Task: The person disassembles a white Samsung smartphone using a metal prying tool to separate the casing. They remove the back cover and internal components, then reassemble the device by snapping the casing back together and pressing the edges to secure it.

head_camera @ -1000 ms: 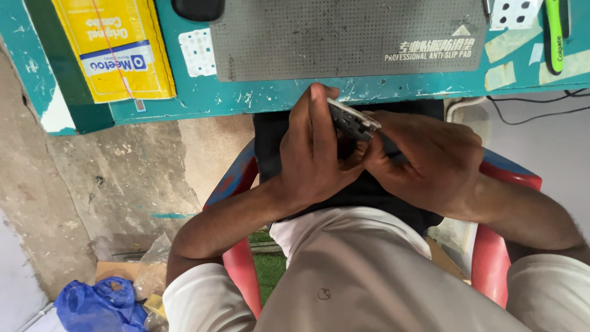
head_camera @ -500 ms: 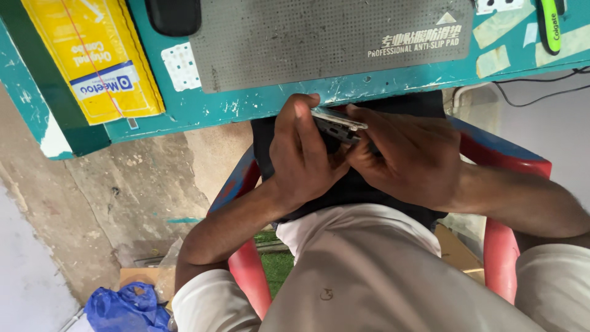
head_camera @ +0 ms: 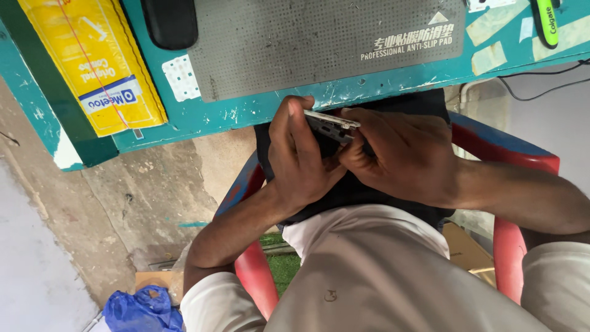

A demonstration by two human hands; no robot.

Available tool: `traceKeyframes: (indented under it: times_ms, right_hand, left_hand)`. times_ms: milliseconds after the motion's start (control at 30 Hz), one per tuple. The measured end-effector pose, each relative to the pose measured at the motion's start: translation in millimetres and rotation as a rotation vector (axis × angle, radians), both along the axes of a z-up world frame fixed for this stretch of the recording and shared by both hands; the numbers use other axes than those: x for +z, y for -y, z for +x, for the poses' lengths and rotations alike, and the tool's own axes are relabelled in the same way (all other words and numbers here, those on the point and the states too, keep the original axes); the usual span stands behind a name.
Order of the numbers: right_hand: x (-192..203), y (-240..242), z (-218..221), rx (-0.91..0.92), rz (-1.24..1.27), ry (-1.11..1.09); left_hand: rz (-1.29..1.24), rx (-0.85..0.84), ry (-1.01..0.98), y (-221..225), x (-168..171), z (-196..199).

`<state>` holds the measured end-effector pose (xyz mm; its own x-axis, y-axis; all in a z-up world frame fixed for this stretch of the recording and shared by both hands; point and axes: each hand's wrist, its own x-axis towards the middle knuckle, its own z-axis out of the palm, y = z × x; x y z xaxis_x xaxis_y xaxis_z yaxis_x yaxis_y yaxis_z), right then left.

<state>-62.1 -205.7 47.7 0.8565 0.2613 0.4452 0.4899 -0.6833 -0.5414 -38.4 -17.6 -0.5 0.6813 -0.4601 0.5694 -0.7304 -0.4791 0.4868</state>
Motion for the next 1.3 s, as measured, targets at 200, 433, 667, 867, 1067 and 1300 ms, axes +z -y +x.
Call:
traceKeyframes:
  times_ms: [200,433,667,867,1067,1300]
  right_hand:
    - [3,5,1,0.032,0.047,-0.026]
    - [7,4,3,0.026,0.084,-0.092]
    - [25,8,12,0.072,0.121,-0.091]
    - [36,4,18,0.064,0.072,0.016]
    - [31,3,16,0.047,0.077,0.023]
    - [20,4,12,0.036,0.06,0.006]
  left_hand:
    - [-0.019,-0.012,-0.049,1,4,1]
    - [-0.052,-0.021,-0.081,4,7,5]
    - [-0.112,0.027,-0.216,3,17,6]
    - [-0.118,-0.011,-0.228,2,20,7]
    - [-0.095,0.021,-0.153,5,13,6]
    - [-0.105,-0.016,-0.176,3,9,1]
